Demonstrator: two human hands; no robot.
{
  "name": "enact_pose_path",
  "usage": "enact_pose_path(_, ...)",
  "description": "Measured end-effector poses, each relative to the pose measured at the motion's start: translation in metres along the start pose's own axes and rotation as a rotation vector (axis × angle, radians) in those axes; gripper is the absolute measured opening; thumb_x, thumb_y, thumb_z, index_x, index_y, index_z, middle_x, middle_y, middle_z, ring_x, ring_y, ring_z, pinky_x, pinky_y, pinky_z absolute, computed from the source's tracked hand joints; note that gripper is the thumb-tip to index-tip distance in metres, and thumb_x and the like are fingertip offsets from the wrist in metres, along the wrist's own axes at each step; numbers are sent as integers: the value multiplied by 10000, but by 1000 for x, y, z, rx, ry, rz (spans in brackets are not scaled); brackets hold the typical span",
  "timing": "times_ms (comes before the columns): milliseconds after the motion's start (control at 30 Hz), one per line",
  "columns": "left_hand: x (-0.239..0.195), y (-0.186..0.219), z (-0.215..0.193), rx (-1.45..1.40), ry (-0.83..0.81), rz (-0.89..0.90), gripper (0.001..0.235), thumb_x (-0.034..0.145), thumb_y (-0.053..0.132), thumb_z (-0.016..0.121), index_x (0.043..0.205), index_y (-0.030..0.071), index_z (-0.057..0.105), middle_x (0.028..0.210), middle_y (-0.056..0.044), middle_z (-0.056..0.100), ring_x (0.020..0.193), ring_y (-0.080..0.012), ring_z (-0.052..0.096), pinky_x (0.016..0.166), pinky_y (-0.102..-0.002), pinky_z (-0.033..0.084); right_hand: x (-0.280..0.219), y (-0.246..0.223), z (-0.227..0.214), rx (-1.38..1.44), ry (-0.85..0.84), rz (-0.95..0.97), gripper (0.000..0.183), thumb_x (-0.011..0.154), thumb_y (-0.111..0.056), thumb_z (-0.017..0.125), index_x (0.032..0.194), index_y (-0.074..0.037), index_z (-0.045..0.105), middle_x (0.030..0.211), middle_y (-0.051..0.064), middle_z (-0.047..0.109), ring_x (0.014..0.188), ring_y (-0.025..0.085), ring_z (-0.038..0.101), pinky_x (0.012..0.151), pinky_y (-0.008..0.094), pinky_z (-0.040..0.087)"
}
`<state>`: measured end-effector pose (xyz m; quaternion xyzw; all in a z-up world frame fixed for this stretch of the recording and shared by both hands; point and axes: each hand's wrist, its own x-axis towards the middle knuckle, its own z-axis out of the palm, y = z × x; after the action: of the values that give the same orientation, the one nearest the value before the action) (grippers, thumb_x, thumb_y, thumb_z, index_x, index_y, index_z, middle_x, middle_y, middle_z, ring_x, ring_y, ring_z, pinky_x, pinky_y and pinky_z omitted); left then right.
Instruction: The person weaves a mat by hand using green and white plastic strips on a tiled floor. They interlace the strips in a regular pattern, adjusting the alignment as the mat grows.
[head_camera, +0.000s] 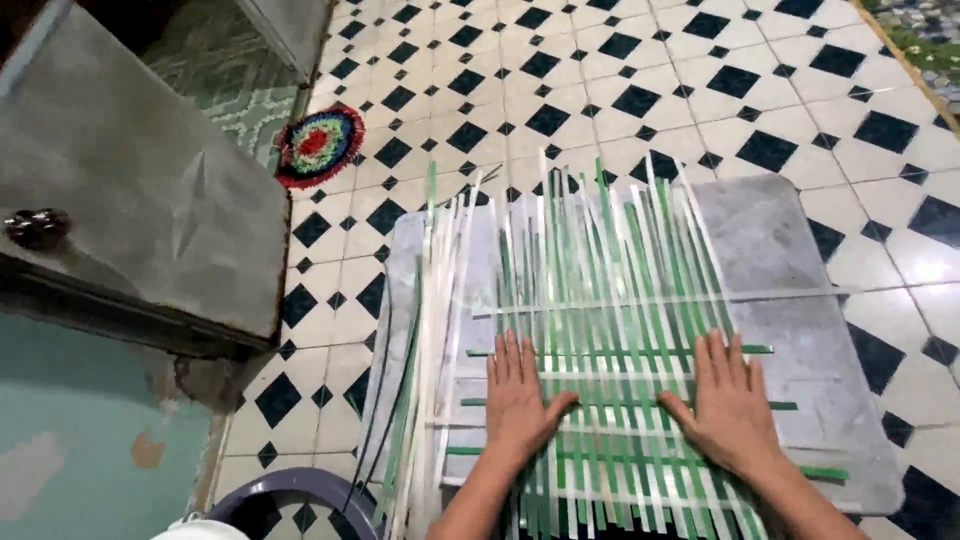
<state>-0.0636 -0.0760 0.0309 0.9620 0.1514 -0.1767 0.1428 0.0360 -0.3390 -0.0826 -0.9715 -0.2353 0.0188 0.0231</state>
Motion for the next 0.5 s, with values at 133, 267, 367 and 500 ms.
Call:
enact_pose_path(133, 32, -25, 65, -8, 351, 161, 994, 923, 689, 428, 1515, -38, 95, 1589, -265, 1, 1471, -399, -16, 1169, -489, 17, -4, -3, -4, -12, -8, 33, 986, 890, -765, 248, 1531, -38, 65, 1617, 154, 5, 1483, 337, -21, 1147, 505, 41)
enact_pose_path(267, 27, -19, 57, -8, 370, 139, 941, 947, 643, 396, 1513, -54, 114, 1579, -291, 52, 1475, -410, 27, 1180, -493, 47, -8, -15, -31, 46, 31, 5, 940, 918, -707, 277, 1533, -11, 132, 1604, 213, 104, 1485, 372, 70, 1172, 521, 76)
enact_pose_path(367, 24, -12, 52, -51, 327, 133, 903, 946, 618, 400, 1507, -55, 182, 1569, -308, 126, 1472, -428, 83, 1180, -509, 80, -8, -20, -41, 60, -19, 31, 934, 913, -697, 328, 1534, -11, 197, 1601, 233, 174, 1481, 401, 146, 1179, 556, 127)
enact_pose_path(500, 23, -10, 57, -61, 381, 141, 881, 945, 600, 407, 1500, -59, 224, 1558, -310, 179, 1467, -429, 135, 1179, -505, 108, -11, -20, -41, 86, 19, 27, 913, 921, -671, 343, 1526, 4, 229, 1595, 243, 201, 1478, 407, 169, 1177, 562, 136)
